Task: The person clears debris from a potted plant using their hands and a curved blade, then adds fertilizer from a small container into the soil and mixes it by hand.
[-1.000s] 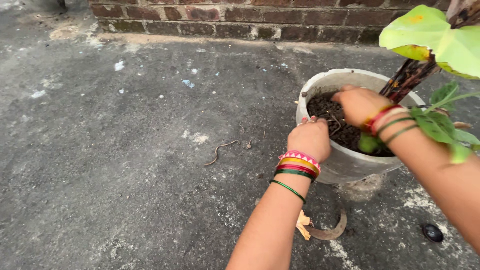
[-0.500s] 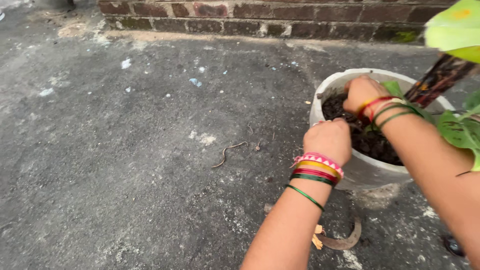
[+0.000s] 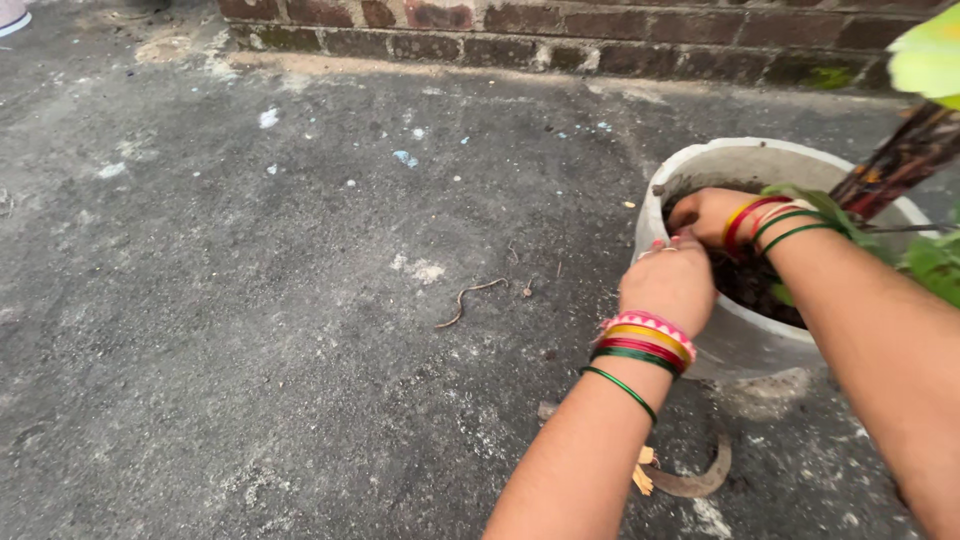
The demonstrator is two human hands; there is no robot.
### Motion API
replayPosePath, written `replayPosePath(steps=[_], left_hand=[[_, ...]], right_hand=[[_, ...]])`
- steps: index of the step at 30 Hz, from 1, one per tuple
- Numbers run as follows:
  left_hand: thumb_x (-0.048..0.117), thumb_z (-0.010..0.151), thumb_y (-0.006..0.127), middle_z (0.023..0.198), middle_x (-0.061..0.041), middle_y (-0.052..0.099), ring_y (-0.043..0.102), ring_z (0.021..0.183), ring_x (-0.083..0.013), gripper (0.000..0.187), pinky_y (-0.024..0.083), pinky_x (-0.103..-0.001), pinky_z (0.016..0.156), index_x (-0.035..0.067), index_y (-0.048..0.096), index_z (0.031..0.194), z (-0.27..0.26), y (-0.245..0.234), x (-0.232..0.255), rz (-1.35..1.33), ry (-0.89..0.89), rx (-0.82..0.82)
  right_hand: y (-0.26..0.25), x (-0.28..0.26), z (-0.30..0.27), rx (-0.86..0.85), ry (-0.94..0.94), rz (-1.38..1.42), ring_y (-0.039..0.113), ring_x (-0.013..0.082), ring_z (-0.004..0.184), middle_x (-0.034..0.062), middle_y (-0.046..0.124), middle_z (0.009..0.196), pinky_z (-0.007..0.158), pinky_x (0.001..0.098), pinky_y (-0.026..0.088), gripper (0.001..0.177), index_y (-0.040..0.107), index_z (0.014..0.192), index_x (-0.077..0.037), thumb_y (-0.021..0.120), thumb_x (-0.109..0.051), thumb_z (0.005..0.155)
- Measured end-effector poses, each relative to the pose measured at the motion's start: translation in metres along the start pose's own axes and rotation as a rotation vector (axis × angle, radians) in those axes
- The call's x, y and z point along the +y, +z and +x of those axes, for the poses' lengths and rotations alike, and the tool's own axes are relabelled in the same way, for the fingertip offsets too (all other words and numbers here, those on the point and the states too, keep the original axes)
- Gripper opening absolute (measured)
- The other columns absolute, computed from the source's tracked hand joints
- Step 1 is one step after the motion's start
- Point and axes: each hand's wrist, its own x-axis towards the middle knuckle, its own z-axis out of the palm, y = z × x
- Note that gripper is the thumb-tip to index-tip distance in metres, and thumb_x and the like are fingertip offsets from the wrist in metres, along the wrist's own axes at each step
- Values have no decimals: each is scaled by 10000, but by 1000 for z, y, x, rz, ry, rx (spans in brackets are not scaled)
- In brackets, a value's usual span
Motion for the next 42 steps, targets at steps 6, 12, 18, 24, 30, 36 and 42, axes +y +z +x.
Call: replayPosePath(steps=[6,12,18,24,30,36,42], left_hand=[[216,744,842,1153,-253,717,700,1108,-371,631,566,-453,919,-9,597,1280,0,-21,-2,-96,-93,-264],[216,755,826,1424,-226,551,510,1353,-353,829,452,-447,1066,14,443,1462,2,-20,-7,-154,-118,-323],[202,902,704,1549,-179,510,424,1479,-331,571,345,-505,1185,47,544,1428,3,7,-3,-15,-135,-269],[401,870,718,1600,-189,386,323,1513,-329,761,243,-510,1228,-5,465,1463,-11,-4,16,65,-157,-329],[486,938,633,1677,-196,190,142,1565,-340,884,143,-509,1238,-39,281,1556,-13,1,31,107,-179,-381],[512,947,592,1702,-144,131,103,1579,-309,901,116,-507,1250,0,216,1586,-8,0,33,132,-219,-469],[488,950,591,1684,-150,142,111,1555,-326,861,102,-557,1223,5,225,1563,-5,-3,36,160,-212,-479]], right_hand=[[-36,-82,-93,366,151,-486,735,364,1048,215,753,1077,947,458,577,251,810,1029,-72,722,-186,823],[-58,-116,-174,628,93,-233,714,404,977,213,755,1022,895,502,561,236,768,1068,-129,682,-208,864],[15,-105,-207,354,76,-302,697,376,1014,176,671,1197,910,484,565,361,726,1188,-172,554,-105,878],[57,-31,-243,470,33,-390,676,335,1065,125,664,1221,945,458,542,599,643,1308,-160,597,-30,726],[13,54,-217,350,50,-50,724,271,1046,80,714,1237,947,415,581,387,676,1288,-192,545,-142,927],[3,44,-219,459,364,-211,737,270,1011,89,751,1143,944,410,587,281,724,1172,-192,558,-254,954],[5,-22,-246,123,249,-319,750,269,976,99,788,1050,940,406,593,277,772,1056,-192,571,-367,981]])
